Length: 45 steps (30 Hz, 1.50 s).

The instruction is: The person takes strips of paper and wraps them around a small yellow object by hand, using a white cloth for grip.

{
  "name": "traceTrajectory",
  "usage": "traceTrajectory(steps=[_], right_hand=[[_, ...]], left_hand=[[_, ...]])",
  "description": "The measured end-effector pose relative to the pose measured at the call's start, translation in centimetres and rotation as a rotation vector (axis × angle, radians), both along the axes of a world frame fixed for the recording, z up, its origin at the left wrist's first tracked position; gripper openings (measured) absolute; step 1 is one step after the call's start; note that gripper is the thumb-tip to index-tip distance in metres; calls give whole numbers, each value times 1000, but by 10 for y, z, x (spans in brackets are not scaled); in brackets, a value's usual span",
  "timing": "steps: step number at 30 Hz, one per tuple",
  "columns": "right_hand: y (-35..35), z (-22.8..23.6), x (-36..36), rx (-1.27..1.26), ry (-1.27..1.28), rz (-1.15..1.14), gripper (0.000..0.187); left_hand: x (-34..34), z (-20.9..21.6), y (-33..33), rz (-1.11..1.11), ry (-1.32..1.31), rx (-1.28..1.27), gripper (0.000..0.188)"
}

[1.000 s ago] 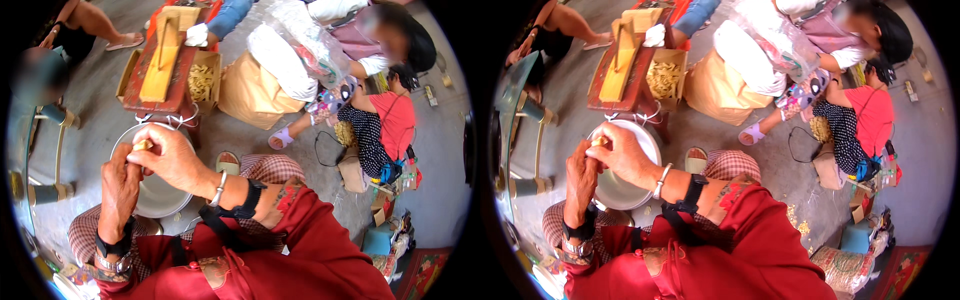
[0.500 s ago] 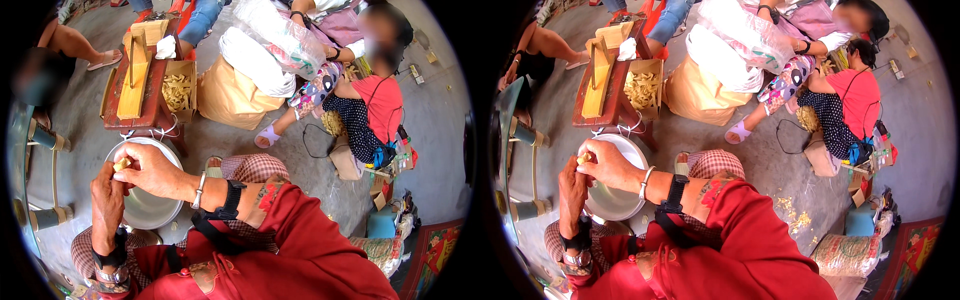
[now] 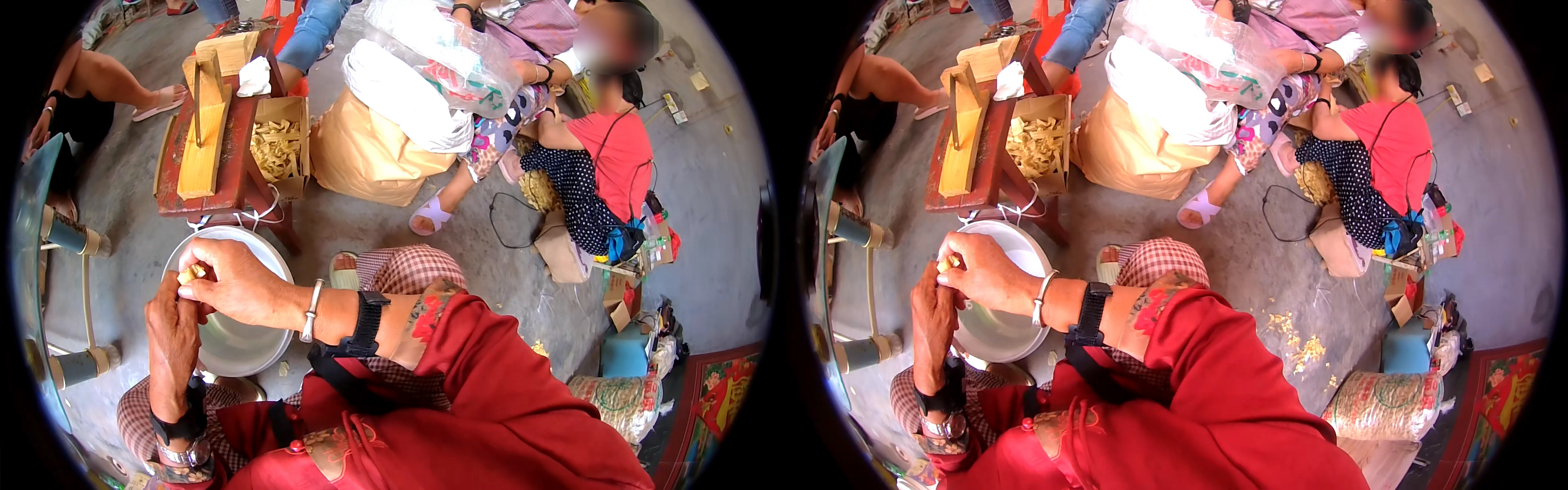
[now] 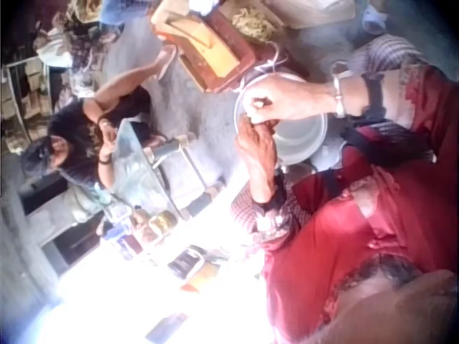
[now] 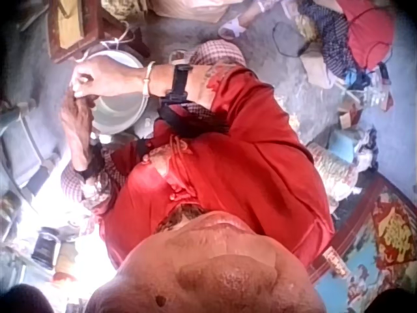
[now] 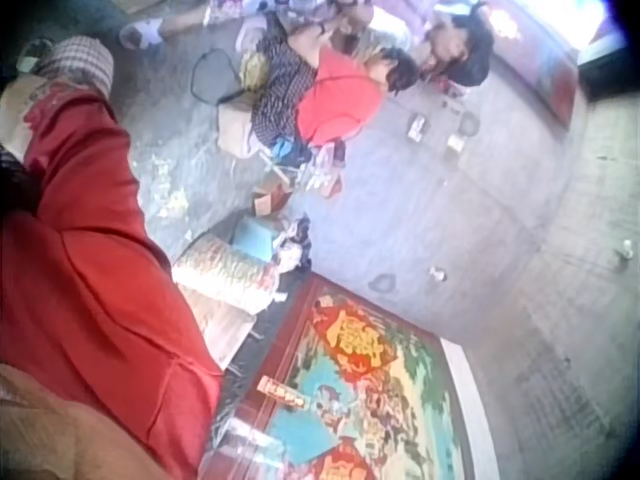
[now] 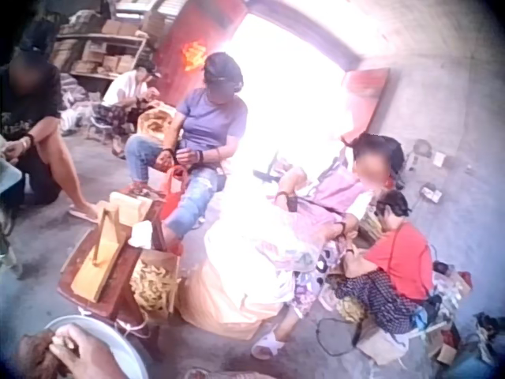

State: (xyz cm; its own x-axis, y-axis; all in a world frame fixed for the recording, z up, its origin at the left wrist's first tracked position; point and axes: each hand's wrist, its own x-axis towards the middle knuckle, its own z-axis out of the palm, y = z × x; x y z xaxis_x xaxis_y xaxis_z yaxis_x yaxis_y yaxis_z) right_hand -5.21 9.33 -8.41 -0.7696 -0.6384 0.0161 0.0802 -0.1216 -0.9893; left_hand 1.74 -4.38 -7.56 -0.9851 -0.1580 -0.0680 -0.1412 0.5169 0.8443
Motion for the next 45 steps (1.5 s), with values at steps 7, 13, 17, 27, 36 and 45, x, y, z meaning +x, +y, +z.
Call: traceTrajectory(steps=[7,13,17,27,36,45], right_hand=[[3,3,0,45,35,-28,14],[0,-7,1,117,198,-102,16],[-1,-9,1,113,253,-122,16],[3,1,1,36,59,-42,14],[5,1,-2,20,3,-29,16],[2,2,-5,-61,-95,-15,21]], left_hand=[[-1,4,5,14,-34,-11,22],[-1,0,4,3,-15,-28,19],[-1,6,6,6,-57,-19,16],[-1,9,6,7,-38,-51,15],[0,9,8,13,-41,-20,13],[2,12,13,64,115,4,8]])
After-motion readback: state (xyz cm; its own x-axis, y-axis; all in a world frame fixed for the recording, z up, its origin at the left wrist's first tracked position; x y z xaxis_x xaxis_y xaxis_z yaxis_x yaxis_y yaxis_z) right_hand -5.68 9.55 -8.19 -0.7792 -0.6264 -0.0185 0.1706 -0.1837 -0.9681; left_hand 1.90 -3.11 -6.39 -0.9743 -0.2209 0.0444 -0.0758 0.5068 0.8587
